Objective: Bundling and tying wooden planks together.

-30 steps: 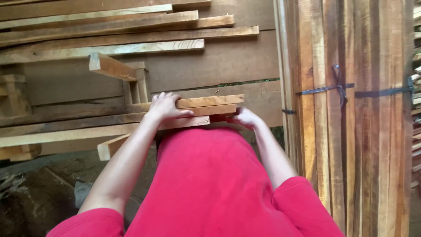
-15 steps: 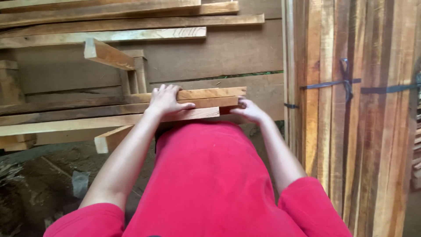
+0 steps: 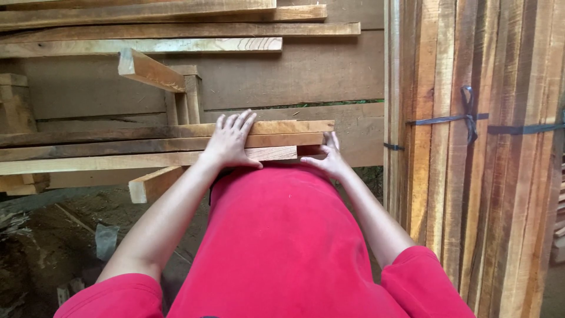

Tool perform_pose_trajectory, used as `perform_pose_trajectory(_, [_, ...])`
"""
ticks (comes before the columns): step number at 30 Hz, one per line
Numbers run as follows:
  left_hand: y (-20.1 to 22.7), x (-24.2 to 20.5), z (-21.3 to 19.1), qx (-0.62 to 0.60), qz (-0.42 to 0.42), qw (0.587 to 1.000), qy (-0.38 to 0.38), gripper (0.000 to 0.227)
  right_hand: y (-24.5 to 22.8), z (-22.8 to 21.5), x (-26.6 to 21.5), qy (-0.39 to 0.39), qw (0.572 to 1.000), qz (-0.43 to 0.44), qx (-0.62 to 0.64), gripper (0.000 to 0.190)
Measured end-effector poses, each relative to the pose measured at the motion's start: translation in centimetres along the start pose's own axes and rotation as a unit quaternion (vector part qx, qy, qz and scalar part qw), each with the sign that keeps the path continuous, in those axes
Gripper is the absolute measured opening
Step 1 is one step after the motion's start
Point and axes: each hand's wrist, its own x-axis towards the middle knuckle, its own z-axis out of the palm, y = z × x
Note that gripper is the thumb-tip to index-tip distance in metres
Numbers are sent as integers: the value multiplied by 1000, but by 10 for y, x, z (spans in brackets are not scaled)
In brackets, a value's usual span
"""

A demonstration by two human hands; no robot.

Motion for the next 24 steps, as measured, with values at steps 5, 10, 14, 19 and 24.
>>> perform_pose_trajectory(5, [-13, 11, 30, 12, 10, 999, 29, 131, -35, 14, -5, 1, 996, -19, -86, 57])
perform_pose_trajectory(10, [-15, 8, 30, 5, 13, 999, 51, 127, -9, 36, 9, 39, 989, 2, -141, 48])
perform_pose_trajectory(14, [-11, 8, 28, -4, 18, 998, 57, 127, -6, 38, 7, 47, 990, 10, -136, 47])
perform_pose_trajectory(19, [-13, 5, 20, -19, 21, 998, 61, 120, -2, 42, 6, 83, 990, -68, -93, 38])
perform_pose_trajectory(24, [-14, 7, 21, -41, 24, 997, 66, 120, -50, 21, -9, 96, 987, -106, -72, 34])
